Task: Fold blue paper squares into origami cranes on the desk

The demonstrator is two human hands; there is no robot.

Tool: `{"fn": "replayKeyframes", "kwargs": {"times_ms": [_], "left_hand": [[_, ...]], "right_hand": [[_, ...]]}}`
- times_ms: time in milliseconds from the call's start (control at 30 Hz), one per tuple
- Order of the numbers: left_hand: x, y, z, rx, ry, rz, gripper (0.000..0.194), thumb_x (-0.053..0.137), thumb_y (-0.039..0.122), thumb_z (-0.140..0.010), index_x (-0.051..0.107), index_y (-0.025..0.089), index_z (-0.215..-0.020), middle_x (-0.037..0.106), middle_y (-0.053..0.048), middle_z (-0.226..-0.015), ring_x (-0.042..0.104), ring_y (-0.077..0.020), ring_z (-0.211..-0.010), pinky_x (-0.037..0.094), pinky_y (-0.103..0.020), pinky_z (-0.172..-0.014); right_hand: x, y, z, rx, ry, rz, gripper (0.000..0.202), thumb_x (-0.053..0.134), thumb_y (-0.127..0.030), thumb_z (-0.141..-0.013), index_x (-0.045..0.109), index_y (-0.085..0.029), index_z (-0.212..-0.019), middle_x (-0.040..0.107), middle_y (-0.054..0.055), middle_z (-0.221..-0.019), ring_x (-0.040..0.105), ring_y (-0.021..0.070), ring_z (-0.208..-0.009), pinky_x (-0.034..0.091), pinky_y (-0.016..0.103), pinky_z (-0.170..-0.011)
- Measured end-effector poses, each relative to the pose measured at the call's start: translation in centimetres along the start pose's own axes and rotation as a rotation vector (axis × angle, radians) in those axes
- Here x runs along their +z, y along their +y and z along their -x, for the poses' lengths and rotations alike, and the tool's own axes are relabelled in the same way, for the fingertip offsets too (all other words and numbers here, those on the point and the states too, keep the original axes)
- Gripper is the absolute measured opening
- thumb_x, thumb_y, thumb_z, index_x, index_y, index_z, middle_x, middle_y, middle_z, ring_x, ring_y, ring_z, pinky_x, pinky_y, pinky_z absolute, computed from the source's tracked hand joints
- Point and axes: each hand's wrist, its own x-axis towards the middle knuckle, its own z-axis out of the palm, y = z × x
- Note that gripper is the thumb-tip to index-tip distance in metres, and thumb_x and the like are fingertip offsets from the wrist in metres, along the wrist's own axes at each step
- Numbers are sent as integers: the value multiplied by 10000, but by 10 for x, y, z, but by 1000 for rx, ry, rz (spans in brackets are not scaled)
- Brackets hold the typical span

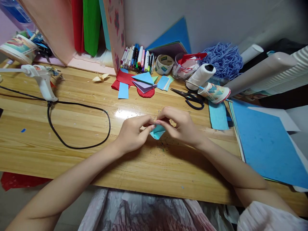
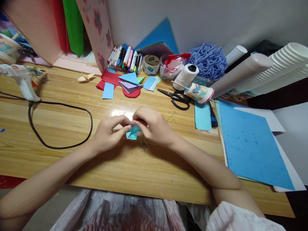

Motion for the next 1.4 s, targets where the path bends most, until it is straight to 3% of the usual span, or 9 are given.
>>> {"fn": "replayKeyframes", "kwargs": {"times_ms": [167,300,400,600,733,833,933,1067,1400], "left_hand": [[0,0,-3,-93,47,98,122,528,231,-835,592,161,-760,623,0,-730,555,-115,-692,447,-197,-586],[-1,0,-5,-104,153,122,149,545,287,-846,625,163,-827,666,-22,-823,606,-129,-770,476,-232,-709],[-3,-2,-7,-105,120,170,191,547,328,-851,645,173,-906,685,-37,-915,631,-144,-855,483,-243,-779],[-2,-5,-6,-63,123,98,136,563,253,-838,672,188,-886,705,-13,-857,647,-130,-784,497,-232,-737],[2,-3,-2,-65,258,37,104,575,224,-820,661,166,-808,693,-5,-779,626,-101,-684,496,-204,-664],[4,1,-1,-67,336,8,94,590,222,-809,649,161,-770,678,-1,-743,604,-94,-657,479,-196,-629],[4,4,-1,-58,321,10,121,582,239,-822,657,166,-760,679,-3,-739,605,-102,-673,471,-208,-641],[3,5,-1,-75,270,18,133,554,239,-837,665,175,-798,691,-9,-778,614,-107,-698,460,-198,-620],[9,7,2,-172,240,-97,175,558,228,-788,564,161,-627,592,22,-604,507,-83,-541,370,-195,-512]], "right_hand": [[3,1,0,193,-40,-62,159,524,-291,-870,585,-158,-807,608,24,-721,530,113,-633,403,227,-568],[-3,7,-2,390,-137,-266,211,578,-358,-829,622,-152,-826,651,22,-748,572,108,-621,434,213,-541],[-6,10,-2,448,-102,-284,180,592,-320,-811,646,-148,-801,663,16,-730,575,106,-613,438,212,-541],[-8,6,-2,413,-149,-122,142,612,-289,-796,692,-172,-796,694,20,-750,598,123,-643,441,239,-593],[-2,3,0,512,-60,-298,254,653,-342,-768,650,-176,-960,695,41,-816,640,148,-720,495,251,-624],[3,1,0,525,-46,-401,242,647,-372,-773,642,-167,-901,688,44,-832,642,146,-727,512,252,-627],[5,-1,1,481,8,-326,210,616,-369,-799,649,-163,-783,670,28,-760,622,133,-691,507,241,-605],[5,-3,1,404,76,-201,133,617,-289,-799,659,-164,-786,674,25,-770,619,133,-718,501,239,-630],[10,-10,4,309,49,-26,128,625,-186,-757,602,-146,-638,591,3,-617,511,93,-560,373,218,-533]]}}
